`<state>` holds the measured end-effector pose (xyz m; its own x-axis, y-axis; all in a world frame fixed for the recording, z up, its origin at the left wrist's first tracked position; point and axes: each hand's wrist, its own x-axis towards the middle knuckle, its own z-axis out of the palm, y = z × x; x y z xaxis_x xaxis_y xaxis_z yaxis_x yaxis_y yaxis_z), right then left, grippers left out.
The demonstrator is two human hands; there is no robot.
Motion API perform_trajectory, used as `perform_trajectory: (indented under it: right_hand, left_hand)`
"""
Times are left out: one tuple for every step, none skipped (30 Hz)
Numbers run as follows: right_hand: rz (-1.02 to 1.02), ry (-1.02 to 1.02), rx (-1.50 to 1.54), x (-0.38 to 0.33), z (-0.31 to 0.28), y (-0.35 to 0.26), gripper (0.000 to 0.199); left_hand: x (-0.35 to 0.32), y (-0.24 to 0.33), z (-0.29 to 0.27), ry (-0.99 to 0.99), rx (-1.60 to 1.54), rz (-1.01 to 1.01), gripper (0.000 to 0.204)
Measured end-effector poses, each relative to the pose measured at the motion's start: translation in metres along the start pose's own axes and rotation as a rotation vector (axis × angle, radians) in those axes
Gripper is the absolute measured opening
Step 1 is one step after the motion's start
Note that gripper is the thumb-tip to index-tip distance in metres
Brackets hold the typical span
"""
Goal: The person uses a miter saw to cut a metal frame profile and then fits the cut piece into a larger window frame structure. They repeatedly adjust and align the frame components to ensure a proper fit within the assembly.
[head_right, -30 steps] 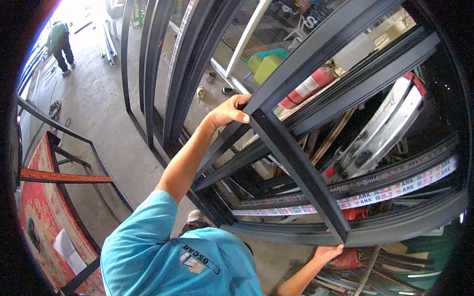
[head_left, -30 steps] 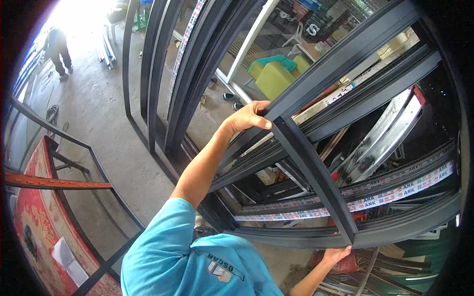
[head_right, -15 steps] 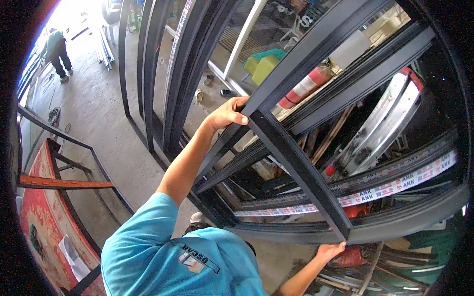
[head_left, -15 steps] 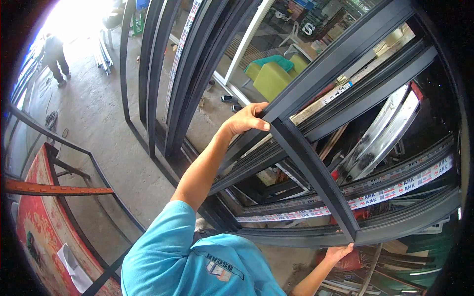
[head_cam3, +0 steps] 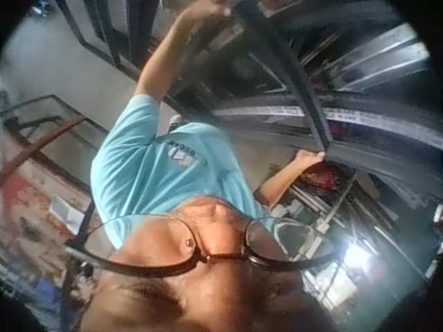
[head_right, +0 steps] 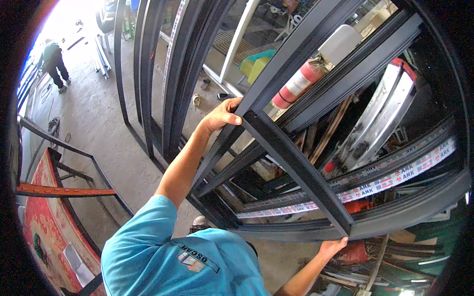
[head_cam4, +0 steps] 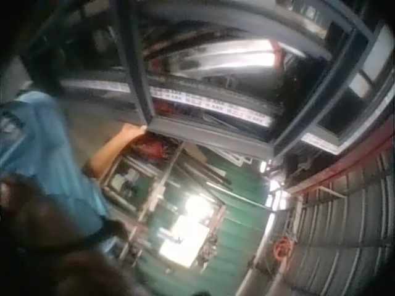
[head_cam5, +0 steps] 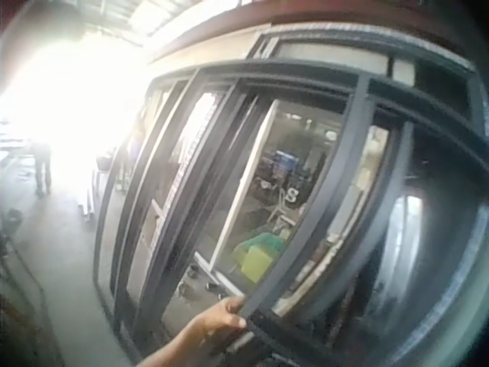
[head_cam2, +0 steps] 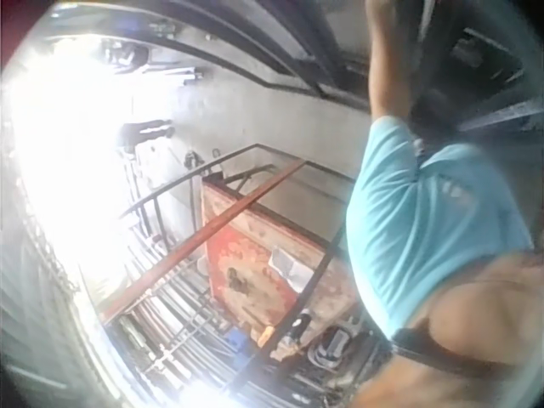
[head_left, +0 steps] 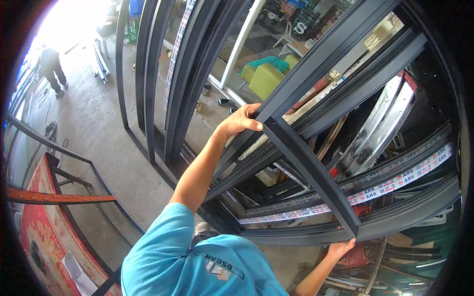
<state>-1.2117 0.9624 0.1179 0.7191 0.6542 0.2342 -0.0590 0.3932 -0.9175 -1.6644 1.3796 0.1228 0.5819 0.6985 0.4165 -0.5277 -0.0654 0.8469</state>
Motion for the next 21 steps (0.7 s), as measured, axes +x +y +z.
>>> perform_trajectory:
  right_hand:
    - [-0.002, 0.000, -0.006, 0.0002, -0.0017, 0.0002, 0.075]
    - [-0.004, 0.000, -0.012, 0.0005, -0.0036, 0.0003, 0.076]
    - [-0.005, -0.002, -0.018, 0.0007, -0.0048, 0.0004, 0.077]
    - [0.005, 0.001, -0.001, 0.0007, -0.0053, 0.0003, 0.078]
    - [0.015, 0.003, 0.017, 0.0005, -0.0056, 0.0003, 0.079]
    - [0.025, 0.005, 0.035, 0.0001, -0.0052, 0.0001, 0.080]
    - [0.030, 0.003, 0.035, -0.0008, -0.0045, -0.0005, 0.079]
    - [0.034, 0.002, 0.035, -0.0022, -0.0033, -0.0015, 0.079]
    - [0.039, 0.001, 0.034, -0.0028, -0.0022, -0.0023, 0.078]
    - [0.039, -0.005, 0.035, -0.0027, -0.0020, -0.0025, 0.077]
    - [0.038, -0.011, 0.036, -0.0024, -0.0019, -0.0026, 0.076]
    - [0.037, -0.017, 0.037, -0.0024, -0.0021, -0.0030, 0.075]
    - [0.035, -0.027, 0.034, -0.0019, -0.0035, -0.0028, 0.075]
    - [0.033, -0.036, 0.031, -0.0010, -0.0059, -0.0023, 0.074]
    - [0.032, -0.046, 0.028, -0.0010, -0.0051, -0.0024, 0.073]
    - [0.029, -0.043, 0.024, -0.0014, -0.0039, -0.0023, 0.073]
    - [0.027, -0.041, 0.019, -0.0018, -0.0019, -0.0023, 0.074]
    - [0.023, -0.039, 0.015, -0.0024, 0.0002, -0.0033, 0.074]
    - [0.018, -0.036, 0.016, -0.0013, -0.0018, -0.0025, 0.073]
    - [0.013, -0.034, 0.017, 0.0007, -0.0054, -0.0005, 0.073]
    - [0.008, -0.032, 0.018, 0.0020, -0.0076, 0.0011, 0.073]
  left_hand:
    - [-0.0003, -0.0012, -0.0003, 0.006, 0.004, -0.003, 0.079]
    - [-0.0002, -0.0024, -0.0007, 0.011, 0.008, -0.007, 0.080]
    - [-0.0003, -0.0024, -0.0004, 0.011, 0.000, -0.007, 0.080]
    - [-0.0002, -0.0023, -0.0002, 0.010, -0.008, -0.007, 0.080]
    - [-0.0002, -0.0022, 0.0000, 0.009, -0.016, -0.007, 0.081]
    - [-0.0002, -0.0017, 0.0007, 0.009, -0.021, -0.004, 0.081]
    - [0.0000, -0.0012, 0.0015, 0.009, -0.027, -0.001, 0.081]
    - [0.0000, -0.0006, 0.0020, 0.008, -0.033, 0.003, 0.082]
    - [0.0001, -0.0004, 0.0020, 0.005, -0.034, 0.000, 0.082]
    - [0.0000, -0.0001, 0.0017, 0.001, -0.036, -0.003, 0.082]
    - [0.0001, 0.0002, 0.0016, -0.002, -0.037, -0.006, 0.082]
    - [0.0005, -0.0013, 0.0009, -0.002, -0.039, -0.005, 0.082]
    - [0.0010, -0.0032, 0.0002, -0.002, -0.041, -0.003, 0.082]
    - [0.0013, -0.0048, -0.0005, -0.002, -0.043, -0.002, 0.083]
    - [0.0013, -0.0044, -0.0002, -0.004, -0.047, -0.005, 0.083]
    - [0.0012, -0.0039, 0.0000, -0.006, -0.051, -0.008, 0.083]
    - [0.0010, -0.0034, 0.0001, -0.008, -0.056, -0.011, 0.083]
    - [0.0011, -0.0031, 0.0001, -0.010, -0.055, -0.013, 0.083]
    - [0.0011, -0.0027, 0.0000, -0.011, -0.054, -0.015, 0.083]
    - [0.0009, -0.0023, -0.0002, -0.012, -0.053, -0.017, 0.082]
    - [0.0005, -0.0018, -0.0005, -0.012, -0.053, -0.017, 0.083]
